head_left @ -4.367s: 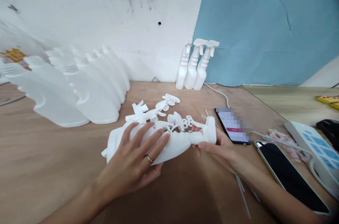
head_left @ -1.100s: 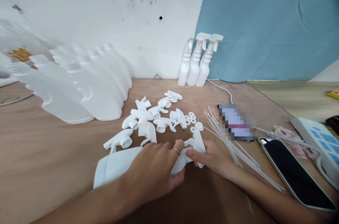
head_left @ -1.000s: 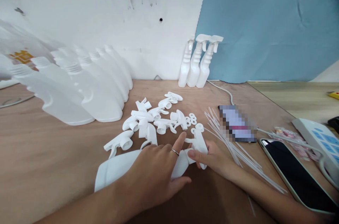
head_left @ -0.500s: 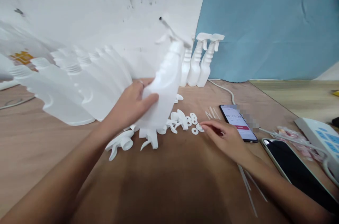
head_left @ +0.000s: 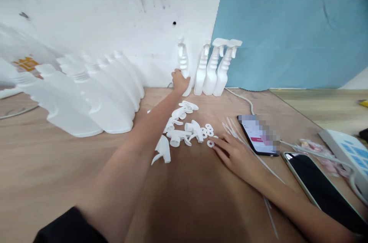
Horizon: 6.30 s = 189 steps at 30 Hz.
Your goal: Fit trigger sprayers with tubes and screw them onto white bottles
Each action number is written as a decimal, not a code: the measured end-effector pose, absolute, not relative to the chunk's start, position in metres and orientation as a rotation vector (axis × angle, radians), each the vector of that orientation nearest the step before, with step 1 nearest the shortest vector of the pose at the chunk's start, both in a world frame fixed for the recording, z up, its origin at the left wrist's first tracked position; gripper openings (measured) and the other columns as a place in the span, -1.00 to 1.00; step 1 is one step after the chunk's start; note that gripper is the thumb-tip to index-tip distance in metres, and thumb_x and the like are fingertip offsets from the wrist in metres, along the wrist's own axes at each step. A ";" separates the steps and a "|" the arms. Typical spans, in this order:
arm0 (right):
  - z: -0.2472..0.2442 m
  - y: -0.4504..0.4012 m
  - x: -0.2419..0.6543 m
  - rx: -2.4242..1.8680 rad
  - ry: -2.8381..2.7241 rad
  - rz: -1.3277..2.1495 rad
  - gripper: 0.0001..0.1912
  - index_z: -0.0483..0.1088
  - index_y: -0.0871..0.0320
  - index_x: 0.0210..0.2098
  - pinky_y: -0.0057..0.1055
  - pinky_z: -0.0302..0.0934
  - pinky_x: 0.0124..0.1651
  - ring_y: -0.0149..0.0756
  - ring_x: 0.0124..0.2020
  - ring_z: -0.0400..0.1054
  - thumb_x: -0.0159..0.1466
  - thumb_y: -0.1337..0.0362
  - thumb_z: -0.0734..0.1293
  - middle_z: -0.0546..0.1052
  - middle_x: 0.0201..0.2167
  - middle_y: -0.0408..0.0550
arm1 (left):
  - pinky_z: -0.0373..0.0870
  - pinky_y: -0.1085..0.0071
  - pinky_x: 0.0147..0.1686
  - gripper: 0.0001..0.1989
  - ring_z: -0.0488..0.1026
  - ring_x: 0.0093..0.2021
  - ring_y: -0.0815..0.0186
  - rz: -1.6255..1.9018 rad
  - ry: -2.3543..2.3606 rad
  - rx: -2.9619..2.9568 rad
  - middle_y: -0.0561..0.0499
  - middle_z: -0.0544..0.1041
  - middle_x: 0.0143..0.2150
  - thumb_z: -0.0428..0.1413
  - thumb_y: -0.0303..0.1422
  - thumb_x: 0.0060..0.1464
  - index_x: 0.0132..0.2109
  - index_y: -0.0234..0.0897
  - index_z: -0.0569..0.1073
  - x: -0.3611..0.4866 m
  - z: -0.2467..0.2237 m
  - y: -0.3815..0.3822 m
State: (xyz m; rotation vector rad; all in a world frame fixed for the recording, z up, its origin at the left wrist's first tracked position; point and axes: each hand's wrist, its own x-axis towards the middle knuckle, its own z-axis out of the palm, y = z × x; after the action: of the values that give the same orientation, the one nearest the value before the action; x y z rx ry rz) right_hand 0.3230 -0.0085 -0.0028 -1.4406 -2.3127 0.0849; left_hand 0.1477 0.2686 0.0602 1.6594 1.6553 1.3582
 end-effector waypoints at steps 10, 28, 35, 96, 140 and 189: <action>-0.006 -0.007 0.321 -1.406 -2.341 0.095 -0.66 0.40 0.14 0.12 -0.14 0.35 -0.10 -0.08 -0.16 0.40 0.42 0.37 0.16 0.44 -0.19 0.09 | 0.44 0.07 0.03 -0.56 0.42 0.09 0.11 1.137 1.659 1.366 -0.17 0.37 0.18 0.10 -0.20 0.27 0.20 -0.28 0.33 0.190 0.047 0.285; -0.012 -0.003 0.319 -1.331 -2.277 0.123 -0.87 0.30 0.14 -0.12 -0.15 0.27 -0.07 -0.09 -0.14 0.35 0.39 0.43 0.18 0.44 -0.20 0.03 | 0.30 0.13 0.00 -0.79 0.43 -0.07 0.08 0.600 1.156 2.434 -0.06 0.52 -0.16 0.21 -0.23 0.06 -0.20 -0.26 0.50 0.068 0.071 0.076; -0.010 -0.006 0.319 -1.309 -2.187 0.231 -0.90 0.30 0.11 -0.21 -0.28 0.24 -0.15 -0.19 -0.23 0.35 0.39 0.42 0.21 0.43 -0.26 -0.04 | -0.04 -0.01 0.31 -0.73 0.36 0.07 0.11 0.344 1.150 2.956 -0.03 0.50 -0.12 0.22 -0.34 0.12 -0.05 -0.29 0.39 0.025 0.036 0.031; 0.002 -0.031 0.292 -0.801 -2.432 0.237 -0.81 0.33 0.11 0.00 -0.17 0.27 -0.04 -0.18 -0.09 0.41 0.38 0.31 0.29 0.55 -0.09 0.02 | 0.33 0.25 -0.15 -0.76 0.45 -0.19 0.25 0.826 0.770 2.777 0.00 0.53 -0.16 0.10 -0.37 0.28 0.05 -0.24 0.28 0.060 -0.007 -0.013; 0.013 0.007 0.358 -1.596 -1.984 0.169 -0.97 0.39 0.10 -0.29 -0.30 0.15 -0.27 -0.25 -0.44 0.39 0.27 0.32 0.30 0.52 -0.46 -0.13 | 0.41 0.27 -0.13 -0.56 0.48 -0.14 0.22 0.866 0.971 2.632 -0.03 0.53 -0.10 0.16 -0.39 0.21 0.16 -0.25 0.19 0.063 -0.010 -0.023; 0.020 -0.031 0.268 -0.947 -2.186 0.607 -0.81 0.28 0.08 -0.34 -0.34 0.21 -0.28 -0.26 -0.37 0.30 0.39 0.39 0.15 0.39 -0.42 -0.09 | 0.45 0.26 -0.22 -0.69 0.51 -0.20 0.18 0.708 0.938 2.621 -0.01 0.58 -0.11 0.13 -0.38 0.23 0.08 -0.23 0.30 0.069 -0.006 -0.022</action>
State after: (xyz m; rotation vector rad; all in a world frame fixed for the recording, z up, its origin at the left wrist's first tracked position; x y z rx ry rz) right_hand 0.2683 -0.0310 0.0199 -0.9468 -2.1865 0.6075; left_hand 0.0695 -0.0224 -0.0063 2.6209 0.9382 0.7082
